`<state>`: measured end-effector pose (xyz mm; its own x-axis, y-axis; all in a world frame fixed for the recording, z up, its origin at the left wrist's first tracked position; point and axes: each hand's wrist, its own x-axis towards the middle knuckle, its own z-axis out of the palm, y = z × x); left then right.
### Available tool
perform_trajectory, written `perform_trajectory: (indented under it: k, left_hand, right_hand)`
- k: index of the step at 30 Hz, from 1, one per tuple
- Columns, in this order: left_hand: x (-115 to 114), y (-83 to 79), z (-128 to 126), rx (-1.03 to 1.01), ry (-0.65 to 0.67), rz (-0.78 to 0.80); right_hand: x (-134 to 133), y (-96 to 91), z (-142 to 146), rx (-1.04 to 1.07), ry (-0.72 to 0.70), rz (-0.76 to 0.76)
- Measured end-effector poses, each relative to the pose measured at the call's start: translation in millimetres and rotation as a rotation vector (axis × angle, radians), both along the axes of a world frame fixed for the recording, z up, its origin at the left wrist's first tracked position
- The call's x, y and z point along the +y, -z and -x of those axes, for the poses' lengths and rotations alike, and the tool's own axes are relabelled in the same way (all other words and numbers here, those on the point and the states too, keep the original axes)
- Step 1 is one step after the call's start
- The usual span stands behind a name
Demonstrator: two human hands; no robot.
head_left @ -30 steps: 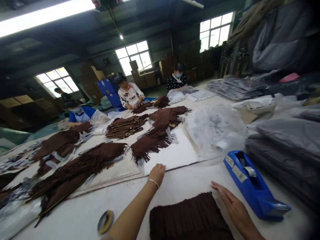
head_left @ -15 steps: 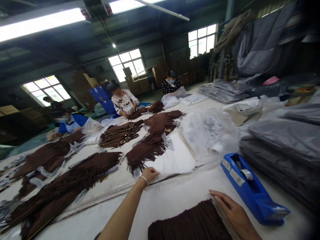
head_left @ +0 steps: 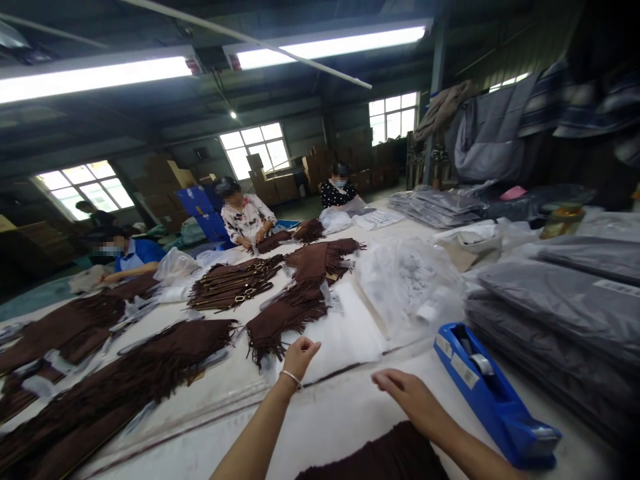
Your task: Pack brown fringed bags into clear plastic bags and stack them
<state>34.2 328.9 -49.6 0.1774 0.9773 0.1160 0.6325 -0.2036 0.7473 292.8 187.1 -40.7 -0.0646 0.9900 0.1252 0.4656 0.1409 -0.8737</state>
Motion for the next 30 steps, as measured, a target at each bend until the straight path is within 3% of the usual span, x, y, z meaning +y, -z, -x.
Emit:
perform_trajectory:
  k: [2,6,9,14,19,22,25,27,30]
  left_hand:
    - [-7.4,-6.4,-8.3,0.025,0.057,-0.046]
    - [-26.6,-12.5,-18.3,0.101,0.123,-0.160]
    - [-36.3,-12.6,-18.9,0.233,0.147,-0.284]
    - [-34.6,-14.1,-15.1,0.753,0.057,-0.318]
    - [-46.7,-29.9,1.9,0.788,0.025,-0.315]
    - [-74.6,-34.4,23.5,0.736,0.016,-0.397]
    - [-111.3,-26.3,49.1,0.597,-0.115,-0.442]
    - [-135.8,-17.4,59.1,0.453,-0.270,-0.372]
    - [-161.4,-8.2,51.6,0.105,-0.465,-0.046]
  right_hand:
    - [22.2,-17.8,31.0,-0.109,-0.131,-0.076]
    - [62.2,-27.3,73.1,-0.245,-0.087,-0.238]
    - [85.8,-24.2,80.8,-0.358,-0.047,-0.318]
    - [102.8,-14.6,71.4,-0.488,-0.050,-0.322]
    - [88.5,-10.8,28.8,-0.478,0.032,-0.322]
    - [70.0,-8.0,-11.6,-0.361,0.155,-0.297]
    - [40.7,4.5,-41.6,-0.170,0.295,-0.250]
    - [17.6,18.9,-49.4,-0.018,0.385,-0.189]
    - [-10.2,42.4,-48.0,0.242,0.467,-0.044]
